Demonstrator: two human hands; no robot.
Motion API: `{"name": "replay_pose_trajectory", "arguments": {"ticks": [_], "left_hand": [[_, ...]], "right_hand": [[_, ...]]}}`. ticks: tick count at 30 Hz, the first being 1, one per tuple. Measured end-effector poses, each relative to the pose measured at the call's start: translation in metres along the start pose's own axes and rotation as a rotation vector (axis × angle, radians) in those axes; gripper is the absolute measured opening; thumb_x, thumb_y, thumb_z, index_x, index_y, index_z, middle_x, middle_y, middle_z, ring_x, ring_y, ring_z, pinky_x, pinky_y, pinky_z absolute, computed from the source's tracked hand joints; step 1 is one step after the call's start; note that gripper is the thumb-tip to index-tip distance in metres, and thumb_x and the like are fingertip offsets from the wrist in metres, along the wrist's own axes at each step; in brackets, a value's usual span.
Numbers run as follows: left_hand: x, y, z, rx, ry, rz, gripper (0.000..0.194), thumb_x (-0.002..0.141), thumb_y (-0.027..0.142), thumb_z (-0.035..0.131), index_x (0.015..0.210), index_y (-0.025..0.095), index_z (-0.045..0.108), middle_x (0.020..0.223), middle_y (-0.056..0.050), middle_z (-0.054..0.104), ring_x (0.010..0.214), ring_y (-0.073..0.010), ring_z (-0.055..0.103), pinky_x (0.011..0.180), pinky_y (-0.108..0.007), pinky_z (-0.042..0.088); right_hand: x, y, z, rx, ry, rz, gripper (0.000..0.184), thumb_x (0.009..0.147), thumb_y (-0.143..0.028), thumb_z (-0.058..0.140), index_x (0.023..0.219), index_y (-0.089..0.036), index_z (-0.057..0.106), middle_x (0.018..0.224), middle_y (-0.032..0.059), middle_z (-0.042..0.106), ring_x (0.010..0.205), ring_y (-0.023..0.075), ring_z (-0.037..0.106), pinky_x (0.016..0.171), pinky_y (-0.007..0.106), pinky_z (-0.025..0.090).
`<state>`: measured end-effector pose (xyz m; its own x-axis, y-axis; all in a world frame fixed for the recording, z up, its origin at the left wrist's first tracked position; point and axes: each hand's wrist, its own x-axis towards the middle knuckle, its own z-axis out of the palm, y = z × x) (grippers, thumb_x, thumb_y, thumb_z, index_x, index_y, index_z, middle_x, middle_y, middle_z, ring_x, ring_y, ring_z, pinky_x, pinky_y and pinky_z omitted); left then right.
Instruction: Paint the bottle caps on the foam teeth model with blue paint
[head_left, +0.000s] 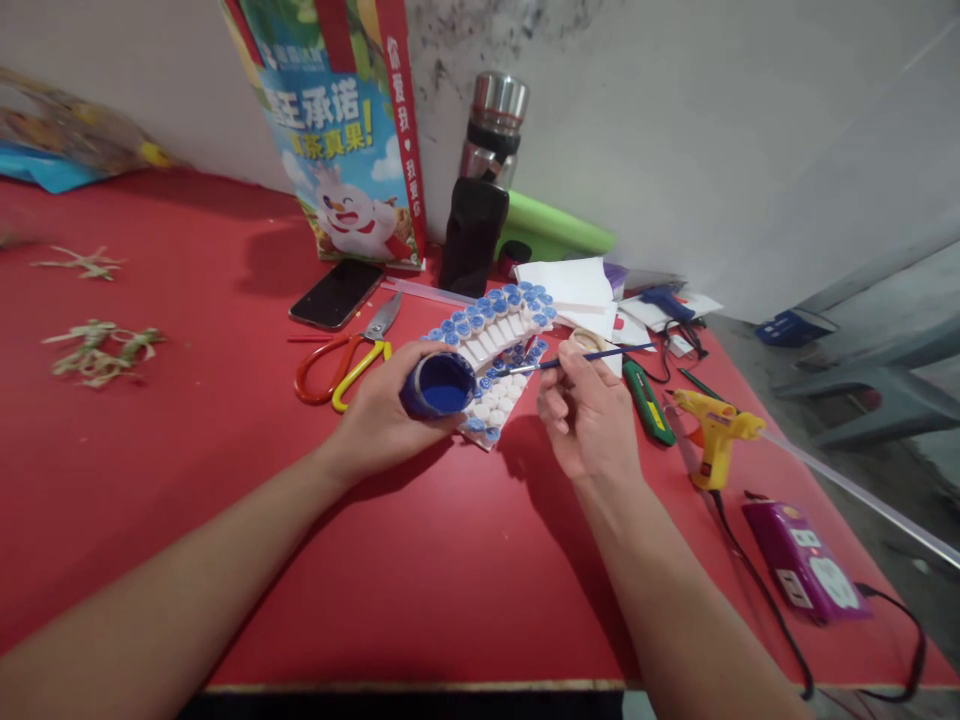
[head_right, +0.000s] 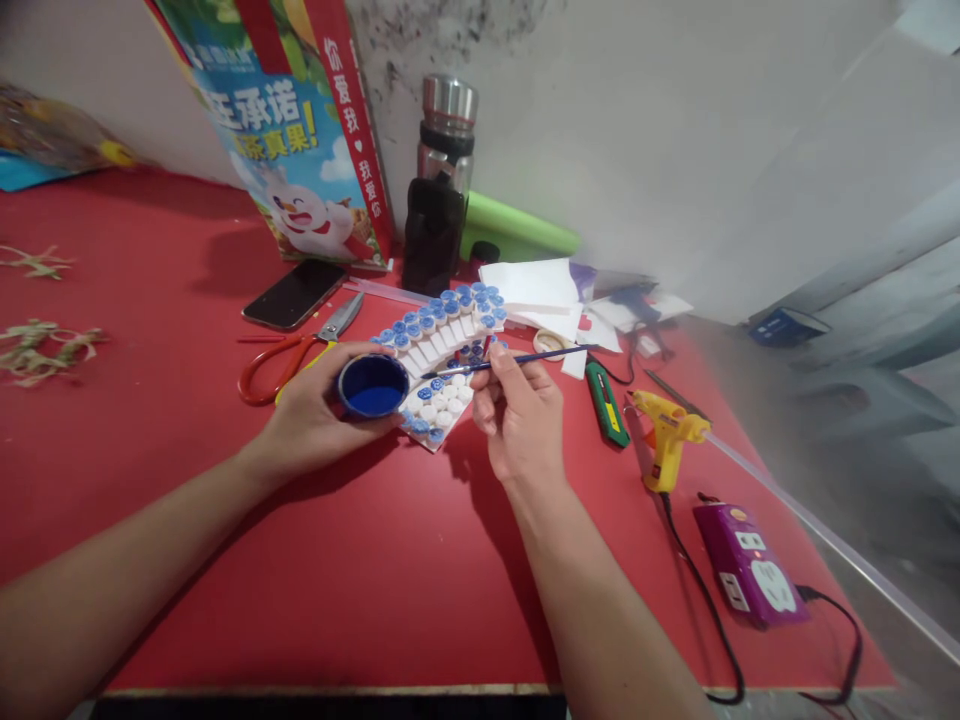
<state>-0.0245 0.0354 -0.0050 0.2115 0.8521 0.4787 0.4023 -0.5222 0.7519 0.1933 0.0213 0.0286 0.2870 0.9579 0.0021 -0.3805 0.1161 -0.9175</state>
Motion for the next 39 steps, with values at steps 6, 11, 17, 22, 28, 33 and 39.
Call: {"name": "replay_pose_trajectory", "arguments": {"ticks": [6,11,17,22,28,33,39], "left_hand": [[0.005,-0.006,-0.002,-0.008,0.17,-0.049,0.053,0.075,0.033,0.089,0.121,0.02,0.066,0.12,-0.007,0.077,0.11,-0.0271,0.075,0.1,-0.04,0.061],[0.006,-0.005,-0.003,0.017,0.183,-0.053,0.054,0.075,0.036,0.089,0.121,0.021,0.065,0.122,-0.006,0.077,0.112,-0.0277,0.074,0.102,-0.042,0.062],[0.005,-0.005,-0.003,-0.01,0.169,-0.064,0.054,0.075,0.037,0.089,0.122,0.021,0.066,0.12,-0.007,0.077,0.111,-0.0277,0.074,0.101,-0.041,0.061],[0.005,-0.007,-0.002,-0.011,0.182,-0.06,0.056,0.074,0.036,0.091,0.122,0.021,0.066,0.121,-0.006,0.077,0.111,-0.0271,0.075,0.101,-0.041,0.061],[0.005,-0.005,-0.002,0.006,0.177,-0.067,0.054,0.075,0.035,0.089,0.122,0.022,0.065,0.122,-0.006,0.077,0.111,-0.027,0.075,0.102,-0.041,0.062],[0.005,-0.007,-0.001,-0.005,0.184,-0.064,0.055,0.074,0.036,0.089,0.122,0.021,0.066,0.121,-0.007,0.077,0.111,-0.0271,0.074,0.101,-0.041,0.062],[0.005,-0.008,0.0,-0.014,0.201,-0.04,0.054,0.073,0.034,0.09,0.121,0.021,0.068,0.119,-0.006,0.078,0.109,-0.0263,0.075,0.099,-0.038,0.062]], "right_hand": [[0.003,0.005,-0.009,-0.167,0.002,-0.145,0.04,0.081,-0.052,0.09,0.085,-0.021,0.063,0.062,-0.0047,0.07,0.039,0.0073,0.05,0.034,0.018,0.032],[-0.006,0.015,-0.008,-0.412,-0.104,-0.242,0.036,0.094,-0.054,0.08,0.09,-0.02,0.067,0.064,-0.0035,0.07,0.043,0.0084,0.055,0.042,0.021,0.041],[-0.013,0.02,-0.003,-0.539,-0.172,-0.329,0.033,0.098,-0.052,0.074,0.089,-0.021,0.068,0.068,-0.0024,0.07,0.048,0.0089,0.056,0.049,0.024,0.047],[-0.014,0.022,-0.002,-0.562,-0.185,-0.333,0.03,0.1,-0.05,0.072,0.091,-0.021,0.069,0.068,-0.0023,0.071,0.05,0.0098,0.059,0.052,0.024,0.05],[-0.014,0.022,-0.001,-0.589,-0.206,-0.332,0.03,0.1,-0.049,0.071,0.09,-0.021,0.068,0.069,-0.0021,0.07,0.051,0.0105,0.06,0.053,0.024,0.05],[-0.014,0.022,0.0,-0.584,-0.213,-0.323,0.028,0.099,-0.048,0.072,0.09,-0.022,0.068,0.069,-0.0025,0.07,0.049,0.01,0.059,0.051,0.024,0.049],[-0.015,0.023,-0.001,-0.614,-0.205,-0.323,0.027,0.1,-0.046,0.071,0.089,-0.022,0.069,0.068,-0.0022,0.069,0.051,0.011,0.061,0.055,0.025,0.052]]}}
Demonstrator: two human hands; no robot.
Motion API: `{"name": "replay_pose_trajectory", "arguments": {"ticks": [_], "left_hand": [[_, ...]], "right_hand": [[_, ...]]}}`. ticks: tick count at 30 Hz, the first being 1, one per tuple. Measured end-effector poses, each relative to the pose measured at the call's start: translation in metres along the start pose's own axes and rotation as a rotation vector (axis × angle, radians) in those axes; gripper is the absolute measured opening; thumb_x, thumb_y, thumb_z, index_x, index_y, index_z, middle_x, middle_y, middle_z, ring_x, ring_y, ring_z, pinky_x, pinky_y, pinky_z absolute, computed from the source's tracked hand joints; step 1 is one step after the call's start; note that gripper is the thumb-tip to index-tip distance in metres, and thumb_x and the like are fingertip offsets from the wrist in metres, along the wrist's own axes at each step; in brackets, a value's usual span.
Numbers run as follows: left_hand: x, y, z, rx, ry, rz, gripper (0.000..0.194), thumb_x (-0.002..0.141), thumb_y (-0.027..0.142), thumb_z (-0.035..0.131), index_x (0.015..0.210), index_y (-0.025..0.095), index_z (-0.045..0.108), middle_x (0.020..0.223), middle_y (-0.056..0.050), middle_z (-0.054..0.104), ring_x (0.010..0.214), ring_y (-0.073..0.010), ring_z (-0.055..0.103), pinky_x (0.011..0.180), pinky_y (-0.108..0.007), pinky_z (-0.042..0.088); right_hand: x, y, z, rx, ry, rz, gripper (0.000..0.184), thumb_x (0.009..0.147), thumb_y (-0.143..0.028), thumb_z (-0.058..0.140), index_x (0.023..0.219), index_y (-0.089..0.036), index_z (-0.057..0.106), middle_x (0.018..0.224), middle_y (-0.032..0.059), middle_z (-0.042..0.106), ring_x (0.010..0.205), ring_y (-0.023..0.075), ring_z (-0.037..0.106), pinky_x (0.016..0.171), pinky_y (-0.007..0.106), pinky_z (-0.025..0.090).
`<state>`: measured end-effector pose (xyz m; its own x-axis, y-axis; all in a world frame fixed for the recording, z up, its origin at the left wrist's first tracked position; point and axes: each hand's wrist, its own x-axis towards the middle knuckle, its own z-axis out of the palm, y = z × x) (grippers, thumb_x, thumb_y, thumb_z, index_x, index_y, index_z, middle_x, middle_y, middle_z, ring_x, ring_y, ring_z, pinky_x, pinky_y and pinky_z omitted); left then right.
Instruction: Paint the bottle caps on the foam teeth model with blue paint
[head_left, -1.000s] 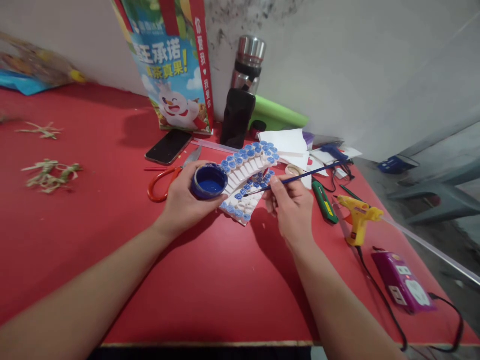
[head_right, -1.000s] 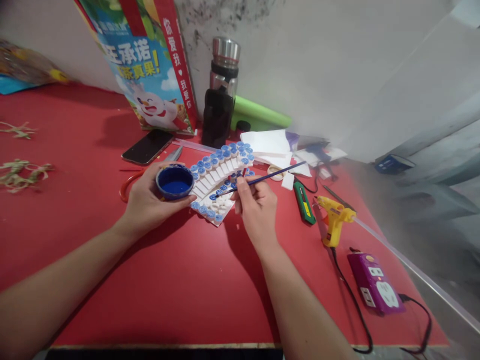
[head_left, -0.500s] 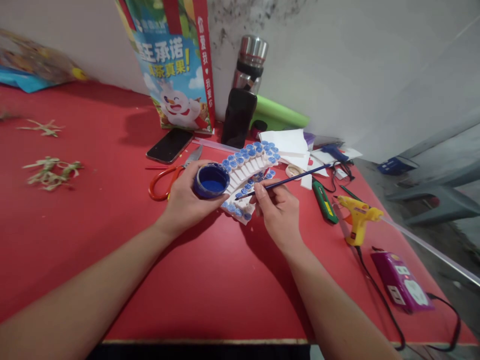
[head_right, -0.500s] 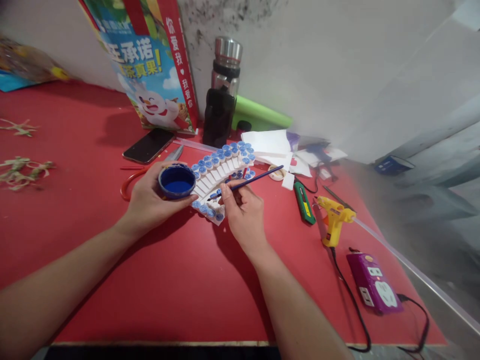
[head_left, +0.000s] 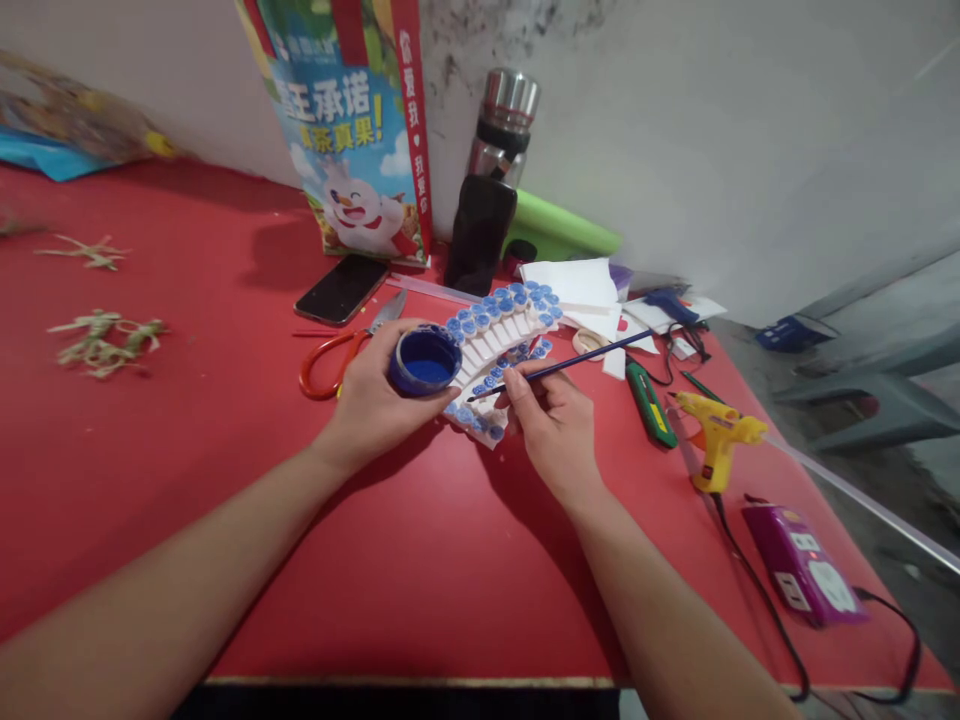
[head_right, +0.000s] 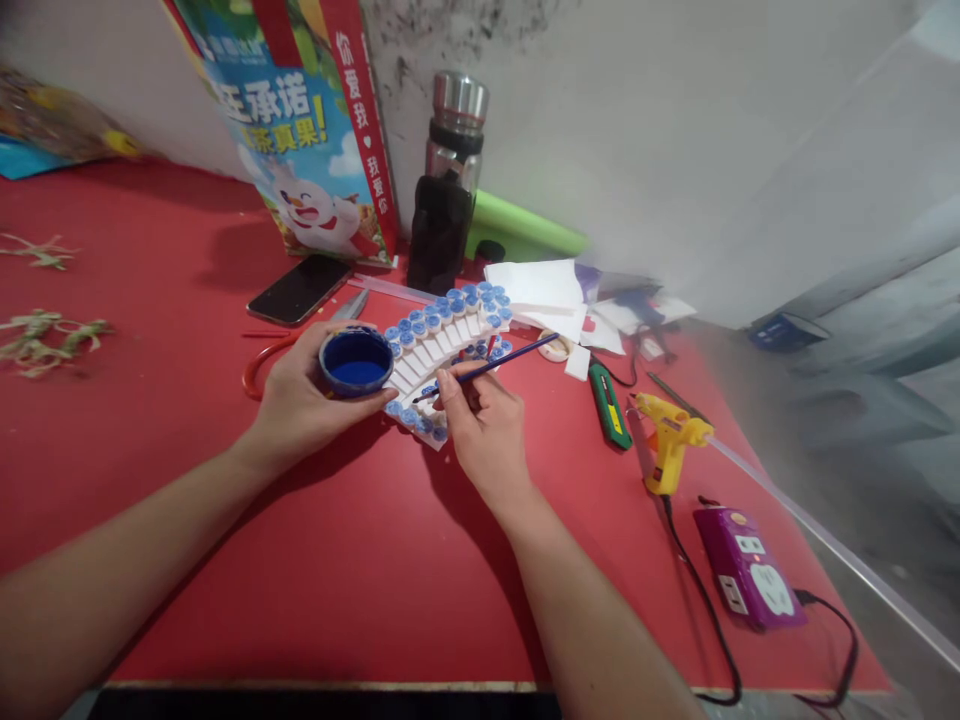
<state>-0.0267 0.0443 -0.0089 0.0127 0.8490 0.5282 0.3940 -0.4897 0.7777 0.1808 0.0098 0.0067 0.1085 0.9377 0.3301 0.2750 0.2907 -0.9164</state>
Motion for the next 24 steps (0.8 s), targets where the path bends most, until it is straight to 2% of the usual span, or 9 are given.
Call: {"name": "replay_pose_trajectory", "arguments": {"ticks": [11,18,24], "left_hand": [[0.0001,-0.0003,-0.0004,0.008,0.002,0.025,0.054,0.073,0.03,0.091,0.121,0.021,0.067,0.119,-0.006,0.078,0.109,-0.0261,0.076,0.099,-0.039,0.062],[-0.0004,-0.0006,-0.0003,0.002,0.004,0.014,0.054,0.073,0.03,0.091,0.121,0.021,0.067,0.119,-0.006,0.078,0.109,-0.0262,0.076,0.1,-0.04,0.062],[-0.0002,-0.0003,-0.0004,-0.002,0.0,0.008,0.054,0.073,0.03,0.09,0.12,0.021,0.068,0.118,-0.005,0.078,0.108,-0.0257,0.076,0.098,-0.039,0.062]], "right_hand": [[0.0004,0.0032,-0.001,-0.025,0.002,0.002,0.025,0.1,-0.045,0.07,0.09,-0.022,0.069,0.069,-0.0021,0.071,0.053,0.0119,0.063,0.055,0.026,0.05],[0.004,0.0036,-0.0056,-0.049,0.037,0.0,0.027,0.099,-0.046,0.071,0.09,-0.02,0.069,0.066,-0.002,0.07,0.046,0.0097,0.056,0.05,0.024,0.047],[0.003,-0.0009,-0.0047,-0.009,0.034,0.026,0.03,0.098,-0.049,0.071,0.089,-0.021,0.069,0.066,-0.0014,0.071,0.046,0.0101,0.057,0.049,0.024,0.047]]}}
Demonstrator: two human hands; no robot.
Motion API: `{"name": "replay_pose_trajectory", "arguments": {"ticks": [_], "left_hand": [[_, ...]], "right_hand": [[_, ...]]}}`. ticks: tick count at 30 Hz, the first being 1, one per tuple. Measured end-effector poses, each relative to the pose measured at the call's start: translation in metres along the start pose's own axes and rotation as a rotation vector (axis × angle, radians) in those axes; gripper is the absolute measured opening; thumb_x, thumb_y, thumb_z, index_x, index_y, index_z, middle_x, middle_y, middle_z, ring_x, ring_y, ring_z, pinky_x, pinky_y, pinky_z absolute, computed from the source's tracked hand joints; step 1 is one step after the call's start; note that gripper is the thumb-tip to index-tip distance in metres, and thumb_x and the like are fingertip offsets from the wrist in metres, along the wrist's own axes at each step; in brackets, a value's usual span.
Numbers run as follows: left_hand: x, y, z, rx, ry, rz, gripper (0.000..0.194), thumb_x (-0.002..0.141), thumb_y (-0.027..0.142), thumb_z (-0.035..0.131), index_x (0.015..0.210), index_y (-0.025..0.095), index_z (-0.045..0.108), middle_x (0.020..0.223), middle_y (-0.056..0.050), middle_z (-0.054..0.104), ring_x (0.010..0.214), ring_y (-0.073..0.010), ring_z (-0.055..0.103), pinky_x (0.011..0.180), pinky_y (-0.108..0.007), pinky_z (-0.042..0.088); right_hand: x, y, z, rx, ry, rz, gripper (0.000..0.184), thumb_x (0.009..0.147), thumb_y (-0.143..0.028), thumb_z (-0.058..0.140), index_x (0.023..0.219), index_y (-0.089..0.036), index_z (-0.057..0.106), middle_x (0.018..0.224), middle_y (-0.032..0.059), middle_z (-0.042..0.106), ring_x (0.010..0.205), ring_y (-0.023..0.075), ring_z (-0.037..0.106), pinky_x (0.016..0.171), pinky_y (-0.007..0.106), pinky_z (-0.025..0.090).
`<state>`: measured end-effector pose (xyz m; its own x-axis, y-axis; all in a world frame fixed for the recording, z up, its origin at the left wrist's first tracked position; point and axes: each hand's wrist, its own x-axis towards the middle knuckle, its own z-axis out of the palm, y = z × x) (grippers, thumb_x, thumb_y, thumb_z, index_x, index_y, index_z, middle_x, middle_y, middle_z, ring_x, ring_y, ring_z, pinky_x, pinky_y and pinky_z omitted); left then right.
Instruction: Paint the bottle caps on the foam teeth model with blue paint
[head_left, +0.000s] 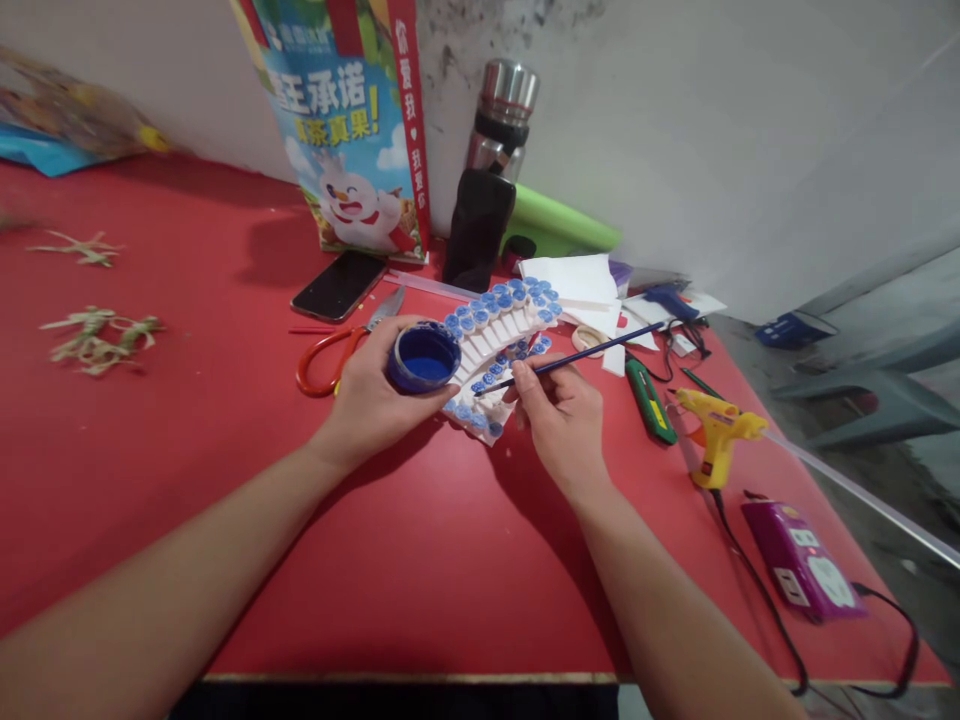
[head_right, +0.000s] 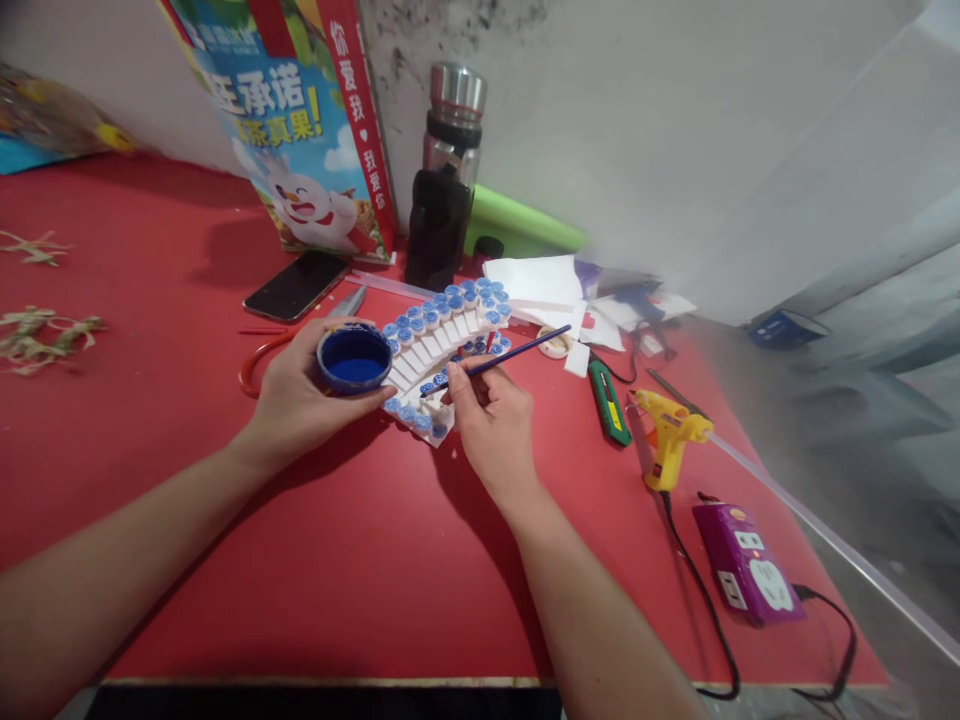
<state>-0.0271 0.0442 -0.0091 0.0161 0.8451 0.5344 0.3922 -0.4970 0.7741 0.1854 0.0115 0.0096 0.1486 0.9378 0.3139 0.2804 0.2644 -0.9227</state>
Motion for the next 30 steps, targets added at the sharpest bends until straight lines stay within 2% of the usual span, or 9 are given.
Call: {"name": "replay_pose_trajectory", "arguments": {"ticks": [5,13,24,30], "left_hand": [[0.0,-0.0003,0.0001,0.0,-0.012,0.0,0.054,0.074,0.032,0.09,0.121,0.02,0.068,0.118,-0.006,0.078,0.108,-0.0258,0.076,0.098,-0.038,0.062],[0.0005,-0.0003,-0.0006,0.009,-0.011,-0.002,0.055,0.074,0.032,0.09,0.122,0.021,0.067,0.12,-0.006,0.077,0.11,-0.0267,0.075,0.101,-0.04,0.062],[0.001,0.0011,-0.0001,0.004,-0.011,-0.006,0.054,0.074,0.034,0.09,0.121,0.022,0.066,0.12,-0.007,0.078,0.11,-0.0271,0.075,0.1,-0.04,0.062],[0.0015,0.0019,0.0001,0.009,-0.008,-0.009,0.054,0.073,0.035,0.09,0.12,0.021,0.066,0.119,-0.007,0.078,0.11,-0.0273,0.075,0.1,-0.04,0.062]], "right_hand": [[-0.0028,-0.0006,0.0043,0.013,-0.057,0.012,0.03,0.099,-0.049,0.072,0.088,-0.021,0.069,0.07,-0.0009,0.072,0.049,0.0111,0.06,0.051,0.025,0.049],[0.0023,0.0009,-0.0035,-0.042,0.019,0.011,0.029,0.099,-0.047,0.07,0.089,-0.02,0.069,0.063,-0.0025,0.069,0.045,0.0105,0.055,0.049,0.025,0.045],[-0.0026,-0.0004,0.0053,0.019,-0.013,0.029,0.03,0.098,-0.051,0.071,0.09,-0.022,0.068,0.07,-0.0008,0.073,0.048,0.011,0.057,0.05,0.026,0.048],[0.0001,0.0028,0.0019,-0.026,-0.015,0.015,0.031,0.099,-0.051,0.072,0.091,-0.021,0.07,0.071,-0.0005,0.072,0.052,0.0118,0.06,0.054,0.027,0.049]]}}
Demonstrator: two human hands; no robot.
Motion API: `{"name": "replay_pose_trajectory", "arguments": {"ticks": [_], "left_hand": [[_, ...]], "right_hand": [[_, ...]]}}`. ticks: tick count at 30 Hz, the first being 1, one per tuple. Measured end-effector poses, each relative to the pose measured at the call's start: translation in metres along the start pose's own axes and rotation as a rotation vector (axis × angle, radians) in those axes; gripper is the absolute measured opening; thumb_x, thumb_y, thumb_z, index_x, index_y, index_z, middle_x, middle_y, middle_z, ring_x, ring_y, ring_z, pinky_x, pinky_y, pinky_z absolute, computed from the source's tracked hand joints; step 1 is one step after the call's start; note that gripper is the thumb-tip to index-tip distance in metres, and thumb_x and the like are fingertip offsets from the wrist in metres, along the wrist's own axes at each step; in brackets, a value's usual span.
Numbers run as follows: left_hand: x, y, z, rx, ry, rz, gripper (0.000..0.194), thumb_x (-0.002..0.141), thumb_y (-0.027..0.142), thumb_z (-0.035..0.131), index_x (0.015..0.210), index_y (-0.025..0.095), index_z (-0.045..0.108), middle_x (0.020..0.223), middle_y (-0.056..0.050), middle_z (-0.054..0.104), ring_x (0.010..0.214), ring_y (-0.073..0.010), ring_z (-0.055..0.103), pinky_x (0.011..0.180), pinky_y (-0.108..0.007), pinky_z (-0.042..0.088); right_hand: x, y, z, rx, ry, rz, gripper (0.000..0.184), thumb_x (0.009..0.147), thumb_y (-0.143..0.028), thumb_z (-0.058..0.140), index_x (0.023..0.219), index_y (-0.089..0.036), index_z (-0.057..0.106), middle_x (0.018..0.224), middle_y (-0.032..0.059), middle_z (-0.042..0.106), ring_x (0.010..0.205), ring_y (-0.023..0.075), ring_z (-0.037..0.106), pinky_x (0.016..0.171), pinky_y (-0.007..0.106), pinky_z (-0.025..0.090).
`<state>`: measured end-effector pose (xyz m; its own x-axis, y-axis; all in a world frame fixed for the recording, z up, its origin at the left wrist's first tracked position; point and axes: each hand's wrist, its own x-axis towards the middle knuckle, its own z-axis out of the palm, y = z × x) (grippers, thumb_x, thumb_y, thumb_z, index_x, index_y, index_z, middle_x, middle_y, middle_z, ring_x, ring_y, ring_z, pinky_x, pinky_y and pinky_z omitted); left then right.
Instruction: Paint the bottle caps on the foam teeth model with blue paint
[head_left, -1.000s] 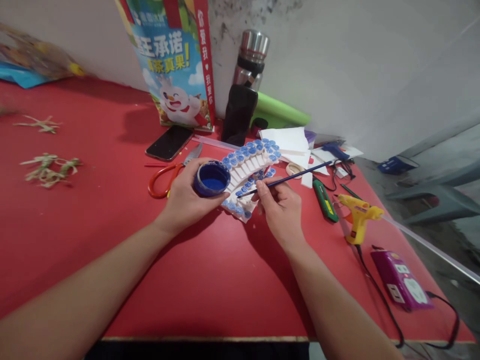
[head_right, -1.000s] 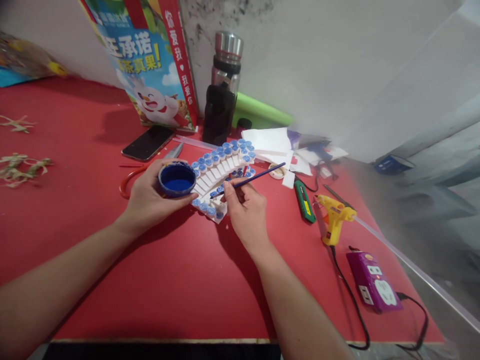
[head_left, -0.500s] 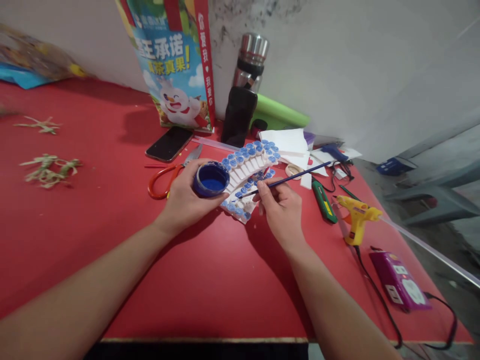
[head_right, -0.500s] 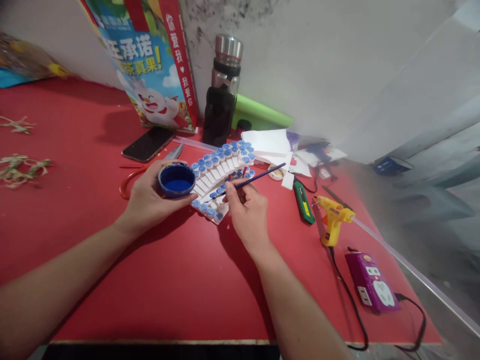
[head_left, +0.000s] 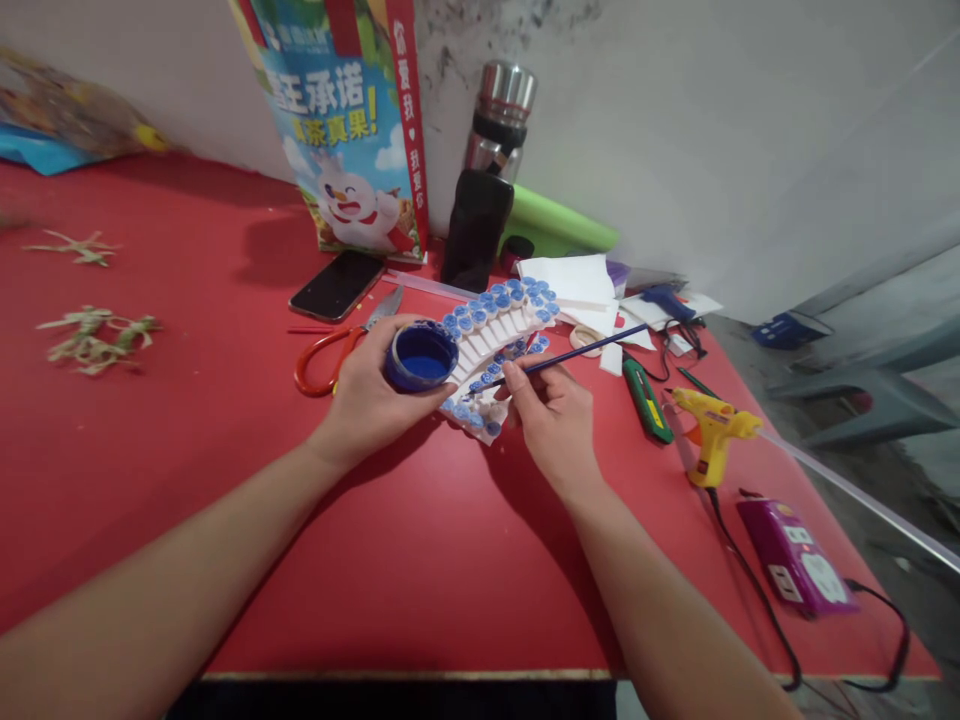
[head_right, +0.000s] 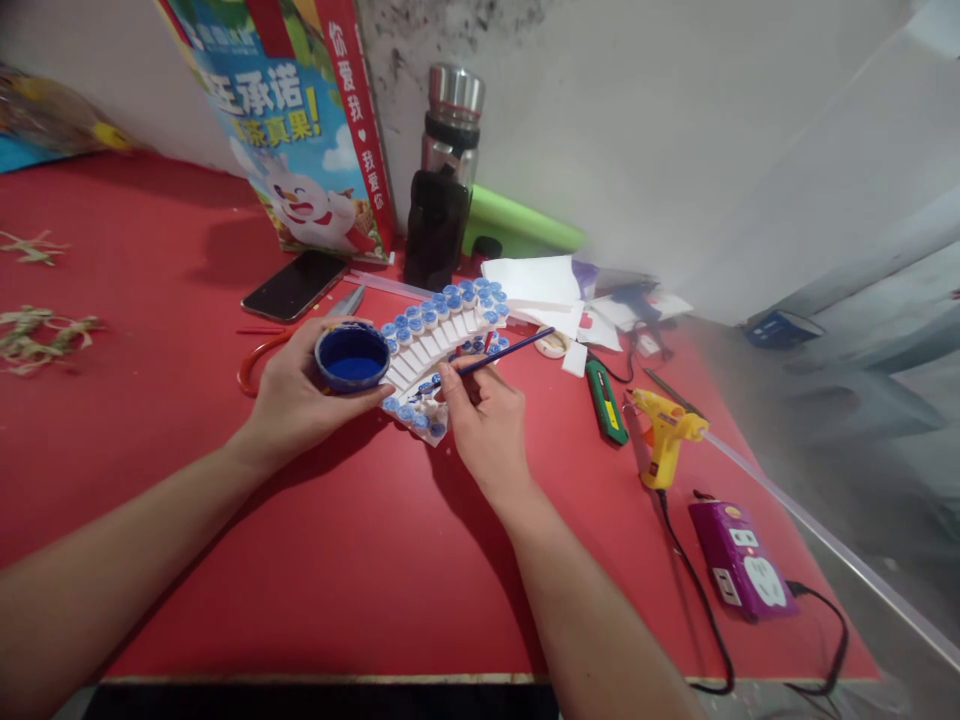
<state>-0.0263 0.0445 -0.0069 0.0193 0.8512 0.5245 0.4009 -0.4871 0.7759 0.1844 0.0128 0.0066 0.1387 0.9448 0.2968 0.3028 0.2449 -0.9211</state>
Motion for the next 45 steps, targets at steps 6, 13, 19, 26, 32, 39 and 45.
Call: {"name": "replay_pose_trajectory", "arguments": {"ticks": [6,13,19,26,32,39,45], "left_hand": [[-0.0007,-0.0019,0.0,-0.006,-0.012,-0.001,0.055,0.074,0.035,0.09,0.121,0.021,0.066,0.119,-0.006,0.078,0.109,-0.027,0.076,0.099,-0.039,0.061],[0.0,0.0004,-0.0002,0.012,-0.006,-0.008,0.054,0.073,0.036,0.089,0.12,0.021,0.067,0.119,-0.007,0.078,0.11,-0.0273,0.075,0.1,-0.041,0.062],[-0.0001,0.001,-0.0007,0.013,-0.007,-0.005,0.054,0.073,0.036,0.089,0.12,0.022,0.067,0.119,-0.007,0.078,0.11,-0.0274,0.075,0.1,-0.04,0.062],[-0.0005,-0.0014,-0.0003,0.002,-0.005,0.0,0.055,0.073,0.037,0.09,0.121,0.022,0.067,0.12,-0.007,0.078,0.11,-0.0276,0.075,0.101,-0.041,0.061],[-0.0004,-0.0008,-0.0002,0.007,-0.006,-0.006,0.055,0.073,0.037,0.09,0.12,0.021,0.067,0.12,-0.007,0.078,0.11,-0.0276,0.075,0.101,-0.041,0.061],[0.0005,0.0007,-0.0004,0.018,-0.013,-0.016,0.054,0.073,0.037,0.088,0.12,0.022,0.066,0.12,-0.007,0.078,0.111,-0.028,0.075,0.101,-0.042,0.062],[0.0,0.0004,-0.0005,0.022,-0.006,0.002,0.053,0.073,0.034,0.089,0.12,0.022,0.067,0.119,-0.007,0.078,0.11,-0.0275,0.075,0.099,-0.042,0.062]], "right_hand": [[0.0003,-0.0023,-0.0013,0.032,0.016,-0.001,0.033,0.098,-0.053,0.072,0.091,-0.021,0.07,0.072,-0.0004,0.073,0.049,0.0111,0.058,0.052,0.026,0.048],[0.0019,0.0004,-0.0023,0.005,0.015,0.008,0.035,0.097,-0.055,0.073,0.091,-0.021,0.071,0.073,0.0006,0.074,0.053,0.013,0.062,0.054,0.027,0.051],[-0.0006,-0.0016,0.0012,0.06,-0.022,0.022,0.032,0.098,-0.053,0.073,0.09,-0.022,0.07,0.072,-0.0007,0.074,0.048,0.0106,0.058,0.05,0.026,0.048],[0.0017,-0.001,-0.0021,-0.001,0.017,-0.003,0.033,0.097,-0.053,0.073,0.089,-0.021,0.071,0.071,0.0,0.074,0.051,0.0119,0.059,0.052,0.027,0.049],[-0.0014,-0.0013,0.0001,0.0,-0.041,-0.007,0.031,0.099,-0.052,0.072,0.091,-0.022,0.072,0.074,-0.0001,0.074,0.052,0.0121,0.061,0.055,0.027,0.05],[0.0019,-0.0018,-0.0043,-0.022,0.029,-0.025,0.033,0.098,-0.053,0.072,0.089,-0.021,0.07,0.072,0.0007,0.074,0.056,0.0143,0.066,0.058,0.029,0.053],[0.0013,-0.0016,-0.0042,-0.038,0.003,-0.002,0.03,0.098,-0.05,0.072,0.088,-0.022,0.07,0.07,-0.0001,0.073,0.055,0.0144,0.066,0.059,0.029,0.054]]}}
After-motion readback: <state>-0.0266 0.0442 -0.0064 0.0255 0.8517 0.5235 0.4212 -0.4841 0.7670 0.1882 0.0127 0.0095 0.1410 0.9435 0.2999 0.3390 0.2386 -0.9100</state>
